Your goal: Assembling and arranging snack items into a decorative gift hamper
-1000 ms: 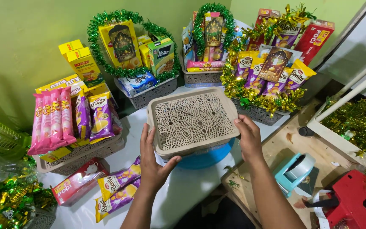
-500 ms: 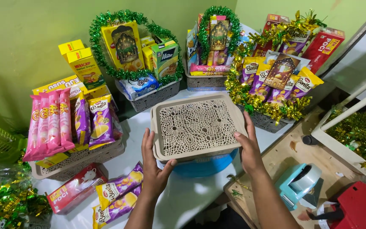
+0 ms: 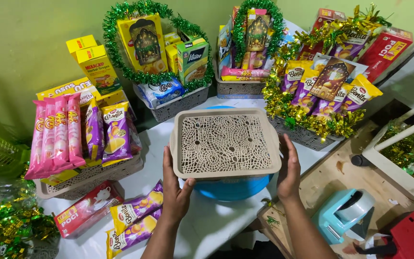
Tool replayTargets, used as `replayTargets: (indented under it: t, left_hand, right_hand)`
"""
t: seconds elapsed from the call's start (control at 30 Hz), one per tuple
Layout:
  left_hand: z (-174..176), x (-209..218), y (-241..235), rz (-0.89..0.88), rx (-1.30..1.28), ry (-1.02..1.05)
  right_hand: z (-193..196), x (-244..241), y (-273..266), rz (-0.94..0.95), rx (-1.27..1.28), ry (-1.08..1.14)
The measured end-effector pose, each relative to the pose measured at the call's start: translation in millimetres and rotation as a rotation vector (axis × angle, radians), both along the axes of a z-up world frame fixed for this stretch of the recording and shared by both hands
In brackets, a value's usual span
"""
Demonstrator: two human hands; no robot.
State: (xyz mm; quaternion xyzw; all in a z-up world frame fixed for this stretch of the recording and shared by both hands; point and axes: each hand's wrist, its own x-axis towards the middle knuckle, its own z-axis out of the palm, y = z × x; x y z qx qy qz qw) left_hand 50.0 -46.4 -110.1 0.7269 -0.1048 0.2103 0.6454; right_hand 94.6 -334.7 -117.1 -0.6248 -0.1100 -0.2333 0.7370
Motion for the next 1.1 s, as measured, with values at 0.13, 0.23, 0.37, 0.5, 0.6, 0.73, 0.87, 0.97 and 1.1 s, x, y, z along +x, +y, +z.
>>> replayTargets:
  t: [0.13, 0.23, 0.37, 0.5, 0.6, 0.73, 0.87, 0.97, 1.1]
  left_hand:
    - [-8, -2, 3, 0.082, 0.038, 0.028]
    - [-16, -4, 3, 0.114, 0.048, 0.068]
    - [-7, -8, 0, 0.127, 0.017, 0.115]
    - [-3, -7, -3, 0.153, -0.032, 0.075]
    - [-17, -3, -1, 0.280, -0.027, 0.196]
    - [-22, 1, 1, 0.199, -0.029, 0.155]
    - [-46, 5, 3, 0.066, 0.122, 0.232]
    - [-34, 5, -1, 0.024, 0.235, 0.239]
    - [-32, 4, -3, 0.051, 0.204, 0.204]
  right_hand:
    - [-37, 2, -18, -0.213, -0.399, 0.103]
    - [-56, 1, -23, -0.310, -0.665, 0.122]
    - [-11, -20, 4, -0.370, -0.565, 0.159]
    - [-37, -40, -6, -0.428, -0.656, 0.010]
    - [-46, -50, -11, -0.327, -0.527, -0.208]
    - [-20, -46, -8, -0.465, -0.687, 0.030]
    - [-35, -31, -14, -0.309, -0.765, 0.231]
    - [-35, -34, -12, -0.372, -0.759, 0.178]
    - [-30, -34, -11, -0.386, -0.724, 0.218]
